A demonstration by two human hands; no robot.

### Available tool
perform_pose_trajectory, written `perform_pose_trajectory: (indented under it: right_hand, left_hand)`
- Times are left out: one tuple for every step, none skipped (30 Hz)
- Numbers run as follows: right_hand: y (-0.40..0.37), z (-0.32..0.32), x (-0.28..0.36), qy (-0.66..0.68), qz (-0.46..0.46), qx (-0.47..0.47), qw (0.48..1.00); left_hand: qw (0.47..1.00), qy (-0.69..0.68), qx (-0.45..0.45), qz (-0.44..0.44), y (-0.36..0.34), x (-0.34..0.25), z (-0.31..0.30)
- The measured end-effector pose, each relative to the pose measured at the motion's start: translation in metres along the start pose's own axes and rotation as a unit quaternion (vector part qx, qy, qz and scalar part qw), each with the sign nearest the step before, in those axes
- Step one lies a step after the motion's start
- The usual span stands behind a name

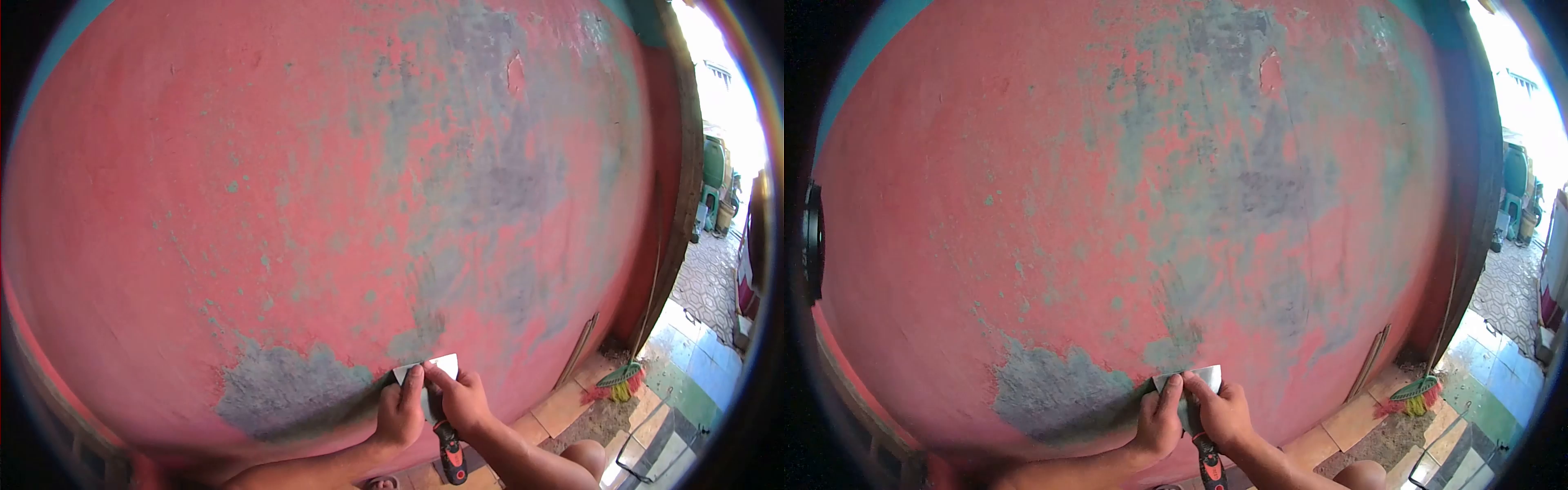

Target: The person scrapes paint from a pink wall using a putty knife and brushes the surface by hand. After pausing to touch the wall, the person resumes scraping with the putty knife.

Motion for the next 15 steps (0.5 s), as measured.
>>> perform_pose_trajectory:
  right_hand:
    - [-0.002,0.000,0.000,0.000,0.001,0.000,1.000]
    - [-0.003,0.000,0.003,-0.001,-0.002,-0.001,1.000]
    - [-0.003,0.001,0.005,-0.002,-0.007,-0.002,1.000]
    - [-0.003,0.002,0.006,-0.018,-0.023,-0.012,1.000]
    - [-0.002,0.002,0.006,-0.016,-0.038,-0.011,0.999]
    - [-0.002,0.002,0.004,-0.014,-0.048,-0.012,0.999]
    - [-0.002,0.002,0.001,-0.010,-0.057,-0.013,0.998]
    - [-0.005,0.003,0.001,0.009,-0.050,-0.003,0.999]
    - [-0.008,0.004,0.001,0.010,-0.044,0.003,0.999]
    - [-0.011,0.004,-0.001,0.011,-0.036,0.009,0.999]
    - [-0.014,0.005,-0.002,0.014,-0.029,0.016,0.999]
    - [-0.016,0.007,0.000,-0.014,-0.038,0.009,0.999]
    - [-0.016,0.010,-0.007,-0.010,-0.036,0.016,0.999]
    - [-0.015,0.010,-0.007,-0.012,-0.042,0.020,0.999]
    - [-0.014,0.010,-0.008,-0.014,-0.048,0.024,0.998]
  left_hand:
    - [1.000,-0.005,-0.004,0.003,0.000,0.001,0.001]
    - [0.999,-0.009,-0.025,-0.021,0.000,0.010,0.001]
    - [1.000,-0.010,-0.022,-0.012,0.001,0.008,0.002]
    - [1.000,-0.011,-0.021,-0.005,0.001,0.006,0.002]
    - [1.000,-0.014,-0.022,0.000,0.001,0.004,0.003]
    - [0.999,-0.017,-0.026,0.014,0.001,0.005,0.003]
    - [1.000,-0.004,-0.009,0.011,0.001,0.005,0.001]
    - [1.000,0.008,0.008,0.005,0.000,0.005,0.000]
    - [0.999,0.021,0.024,-0.003,-0.002,0.004,-0.001]
    - [1.000,-0.006,0.019,0.008,-0.004,0.003,0.003]
    - [1.000,-0.021,0.010,0.000,-0.008,0.004,0.005]
    - [0.999,-0.034,0.003,-0.005,-0.010,0.003,0.006]
    - [0.999,-0.045,-0.006,-0.015,-0.016,0.007,0.003]
    - [0.997,-0.057,-0.001,-0.054,-0.018,0.008,0.001]
    - [0.996,-0.064,-0.004,-0.059,-0.019,0.009,0.000]
Point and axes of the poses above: each hand's wrist, its own y-axis towards the middle knuckle, its own z-axis out of the palm, x = y × z, the point moved 4 cm from there along y, towards the middle knuckle, and after that the axes turned 9 degrees about x, right-handed, at the moved point
